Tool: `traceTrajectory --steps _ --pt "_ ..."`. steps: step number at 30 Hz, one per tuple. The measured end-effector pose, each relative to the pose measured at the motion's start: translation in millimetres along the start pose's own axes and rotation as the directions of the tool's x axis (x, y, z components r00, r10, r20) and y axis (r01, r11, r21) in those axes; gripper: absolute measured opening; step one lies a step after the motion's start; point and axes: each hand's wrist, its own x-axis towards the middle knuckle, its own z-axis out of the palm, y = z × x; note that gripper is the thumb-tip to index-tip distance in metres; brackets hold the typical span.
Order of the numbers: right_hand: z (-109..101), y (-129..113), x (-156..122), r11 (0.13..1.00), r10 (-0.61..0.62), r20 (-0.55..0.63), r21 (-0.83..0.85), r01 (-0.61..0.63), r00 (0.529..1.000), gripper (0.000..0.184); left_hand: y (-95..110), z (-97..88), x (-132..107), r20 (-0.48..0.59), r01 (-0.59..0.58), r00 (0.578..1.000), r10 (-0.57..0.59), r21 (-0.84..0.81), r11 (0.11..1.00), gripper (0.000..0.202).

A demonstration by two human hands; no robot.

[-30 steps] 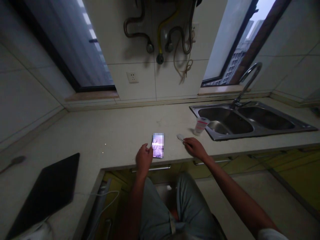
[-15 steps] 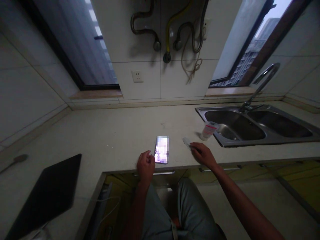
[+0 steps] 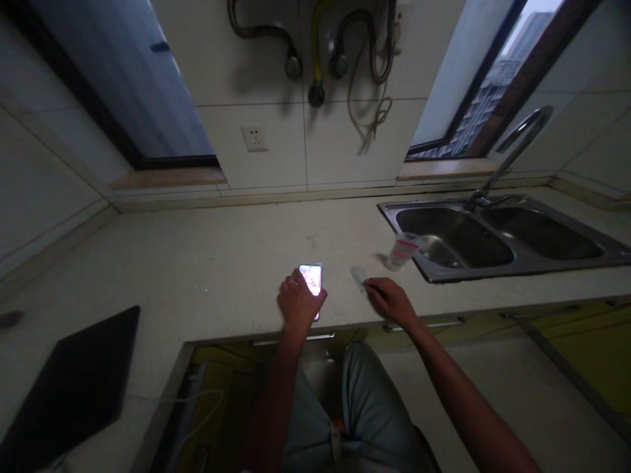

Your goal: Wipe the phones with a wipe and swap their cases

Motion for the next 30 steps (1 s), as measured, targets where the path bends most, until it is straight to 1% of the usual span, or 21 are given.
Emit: traceTrajectory --steps 2,6,9,12,17,22,25,28,30 --pt "0 0 0 1.000 0.002 -0.003 0.005 -0.002 1.000 0.024 3 1.3 2 0.005 0.005 1.000 -0.005 0.008 1.000 0.084" --pt "1 2 -2 1.000 0.003 -0.009 0.022 -0.003 1.000 0.024 6 0.8 2 0.012 0.002 1.000 -0.002 0.005 1.000 0.090" --pt "2 3 -3 0.999 0.002 -0.020 0.038 -0.001 1.000 0.024 6 -0.1 2 -0.011 0.026 1.000 -0.026 -0.011 1.000 0.089" --pt "2 3 -3 0.999 -0.007 -0.022 0.048 0.008 1.000 0.024 1 -0.9 0 -0.021 0.040 0.999 -0.041 -0.031 0.999 0.086" --pt "0 0 -1 0.998 -0.008 -0.019 0.064 0.009 1.000 0.024 -11 -4.1 -7 -0.001 0.023 1.000 -0.023 -0.106 0.994 0.097" --pt "-1 0 0 0.997 -0.010 -0.008 0.077 0.011 1.000 0.023 -17 -5.8 -16 0.008 0.006 1.000 -0.005 -0.134 0.991 0.096" --pt "1 2 -1 0.995 0.012 -0.004 0.098 -0.012 1.000 0.023 -22 -1.3 -19 -0.010 -0.016 1.000 0.015 -0.156 0.988 0.091" --pt "0 3 0 0.986 0.079 -0.010 0.145 -0.077 0.997 0.025 -29 5.8 -22 -0.055 -0.051 0.998 0.040 -0.212 0.976 0.081" --pt "-4 2 1 0.976 0.123 -0.007 0.179 -0.120 0.992 0.028 -33 10.2 -25 -0.085 -0.068 0.995 0.049 -0.233 0.970 0.080"
